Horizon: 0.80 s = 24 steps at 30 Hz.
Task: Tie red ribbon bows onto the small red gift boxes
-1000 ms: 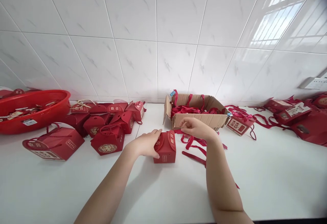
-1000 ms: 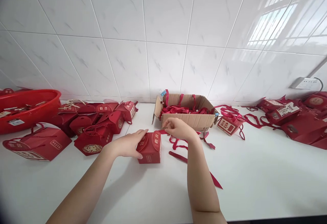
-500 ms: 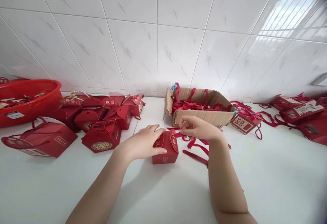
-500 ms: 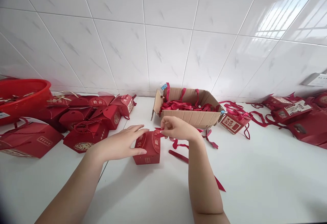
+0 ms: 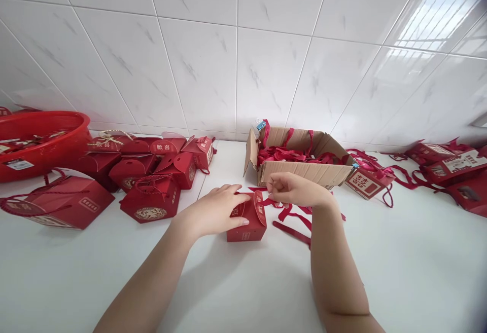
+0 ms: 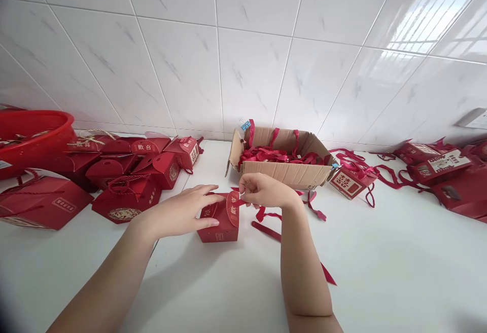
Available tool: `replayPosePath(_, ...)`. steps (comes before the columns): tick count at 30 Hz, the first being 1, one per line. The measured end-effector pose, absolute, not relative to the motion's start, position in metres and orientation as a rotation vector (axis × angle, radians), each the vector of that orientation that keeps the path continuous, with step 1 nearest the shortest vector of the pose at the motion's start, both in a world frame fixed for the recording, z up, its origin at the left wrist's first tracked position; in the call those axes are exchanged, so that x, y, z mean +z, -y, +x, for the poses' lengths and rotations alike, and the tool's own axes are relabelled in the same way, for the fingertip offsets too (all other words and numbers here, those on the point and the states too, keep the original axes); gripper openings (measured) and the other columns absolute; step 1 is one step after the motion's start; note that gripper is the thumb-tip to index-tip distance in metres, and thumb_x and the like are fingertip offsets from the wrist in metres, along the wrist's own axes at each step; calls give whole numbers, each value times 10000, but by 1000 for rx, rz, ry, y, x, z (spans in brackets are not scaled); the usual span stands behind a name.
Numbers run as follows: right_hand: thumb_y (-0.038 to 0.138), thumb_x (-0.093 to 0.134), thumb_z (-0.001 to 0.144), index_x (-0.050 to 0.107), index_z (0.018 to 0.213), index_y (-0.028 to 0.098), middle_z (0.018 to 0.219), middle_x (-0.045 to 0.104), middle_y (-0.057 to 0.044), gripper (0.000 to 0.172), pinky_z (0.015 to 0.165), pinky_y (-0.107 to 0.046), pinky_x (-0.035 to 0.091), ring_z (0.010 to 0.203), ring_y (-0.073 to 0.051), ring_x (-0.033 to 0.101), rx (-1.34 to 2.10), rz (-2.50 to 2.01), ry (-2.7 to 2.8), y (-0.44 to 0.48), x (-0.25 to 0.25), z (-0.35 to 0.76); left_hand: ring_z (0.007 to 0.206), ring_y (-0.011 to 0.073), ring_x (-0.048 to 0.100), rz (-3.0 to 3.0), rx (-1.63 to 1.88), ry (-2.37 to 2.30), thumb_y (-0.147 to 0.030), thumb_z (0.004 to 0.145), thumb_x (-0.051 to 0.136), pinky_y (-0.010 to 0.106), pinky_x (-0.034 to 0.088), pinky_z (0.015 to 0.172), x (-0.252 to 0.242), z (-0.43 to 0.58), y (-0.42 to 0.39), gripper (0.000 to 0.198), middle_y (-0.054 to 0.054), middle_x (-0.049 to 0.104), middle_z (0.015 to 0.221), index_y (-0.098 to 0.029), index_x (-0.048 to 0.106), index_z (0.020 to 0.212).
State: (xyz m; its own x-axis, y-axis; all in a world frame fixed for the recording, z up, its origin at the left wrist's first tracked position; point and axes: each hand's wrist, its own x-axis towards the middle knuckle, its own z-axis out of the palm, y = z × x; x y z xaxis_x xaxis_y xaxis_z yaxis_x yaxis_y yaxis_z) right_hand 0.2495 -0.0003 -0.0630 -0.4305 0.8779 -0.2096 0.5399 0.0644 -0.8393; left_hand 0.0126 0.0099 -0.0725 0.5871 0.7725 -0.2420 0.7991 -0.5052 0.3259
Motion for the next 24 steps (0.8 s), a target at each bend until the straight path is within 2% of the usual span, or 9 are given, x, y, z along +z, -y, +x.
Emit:
replayPosePath(5, 230, 532, 785, 490, 803, 199, 652, 529, 30, 55, 497, -214, 414, 564, -89, 503, 1310, -1369, 2002, 1, -62, 251, 1229, 342, 448, 2442, -55, -1239, -505, 771, 523, 437, 456, 890, -74, 12, -11, 497, 36, 443, 1398, -369, 543, 1249)
replayPosePath(12, 223, 528, 776, 497, 803, 202, 693, 580, 18, 46, 514, -226, 422, 572, -97, 514, 1281, -1394, 2026, -2, -66, 247, 1226, 314, 444, 2475, -97, -1218, -464, 797, 490, 406, 455, 892, -72, 16, -12, 497, 45, 433, 1397, -336, 516, 1276)
replayPosePath(16, 235, 531, 781, 490, 800, 197, 683, 572, 17, 59, 532, -229, 429, 596, -107, 539, 1270, -1377, 2047, -4, -67, 243, 1144, 286, 515, 2480, -114, -1198, -412, 793, 489, 370, 470, 858, -69, 19, -10, 521, 66, 453, 1372, -291, 491, 1300)
replayPosePath(20, 233, 531, 769, 494, 796, 197, 707, 595, 13, 58, 541, -232, 434, 609, -114, 562, 1261, -1385, 2061, -7, -71, 237, 1044, 248, 574, 2497, -91, -1164, -351, 812, 459, 329, 482, 788, -67, 22, -8, 457, 92, 453, 1360, -241, 525, 1250)
replayPosePath(24, 231, 539, 744, 516, 785, 200, 695, 619, 14, 57, 525, -219, 407, 627, -117, 554, 1191, -1398, 2106, -9, -75, 231, 1028, 234, 577, 2559, -3, -1142, -290, 850, 401, 324, 480, 770, -70, 26, -10, 349, 93, 498, 1293, -213, 587, 1134)
